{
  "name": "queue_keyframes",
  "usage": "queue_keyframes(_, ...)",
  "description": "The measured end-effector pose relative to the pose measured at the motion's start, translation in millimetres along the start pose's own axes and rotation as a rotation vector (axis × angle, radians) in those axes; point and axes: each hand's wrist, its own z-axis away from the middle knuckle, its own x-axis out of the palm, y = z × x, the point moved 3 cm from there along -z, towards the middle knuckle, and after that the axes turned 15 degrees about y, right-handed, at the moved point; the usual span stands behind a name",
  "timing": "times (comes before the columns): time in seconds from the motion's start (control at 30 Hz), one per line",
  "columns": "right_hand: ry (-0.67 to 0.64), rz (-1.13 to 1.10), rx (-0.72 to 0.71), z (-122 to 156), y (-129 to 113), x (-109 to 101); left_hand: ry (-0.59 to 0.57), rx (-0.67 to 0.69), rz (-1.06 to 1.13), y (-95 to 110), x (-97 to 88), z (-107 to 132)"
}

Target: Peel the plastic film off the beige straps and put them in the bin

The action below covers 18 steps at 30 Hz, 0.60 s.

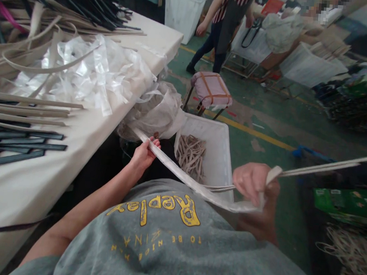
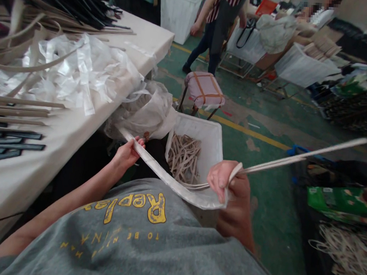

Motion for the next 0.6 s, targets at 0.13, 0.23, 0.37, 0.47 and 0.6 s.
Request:
queue_keyframes(0.13,0.025,-0.067,0.015,-49.6,27.8,25.3,-0.356,0.123,-0.305,-15.5,-4.5,24.1)
queue_keyframes(0.23,0.018,-0.086,0.047,-89.2,52.7,53.2,-0.506,0.220,-0.480,-22.2,-14.4,35.0)
queue_keyframes(0.37,-0.103,-0.126,0.035,-128.2,67.1,82.8,-0.603,0.307,-0.662,-21.9,-19.7,37.3)
queue_keyframes(0.47,-0.177,-0.110,-0.031,-146.1,62.2,96.9,-0.671,0.329,-0.768,-22.7,-19.0,38.2)
queue_keyframes(0.6,-0.266,-0.052,-0.112,-151.4,48.4,107.7,-0.737,0.342,-0.879,-27.6,-18.0,41.5)
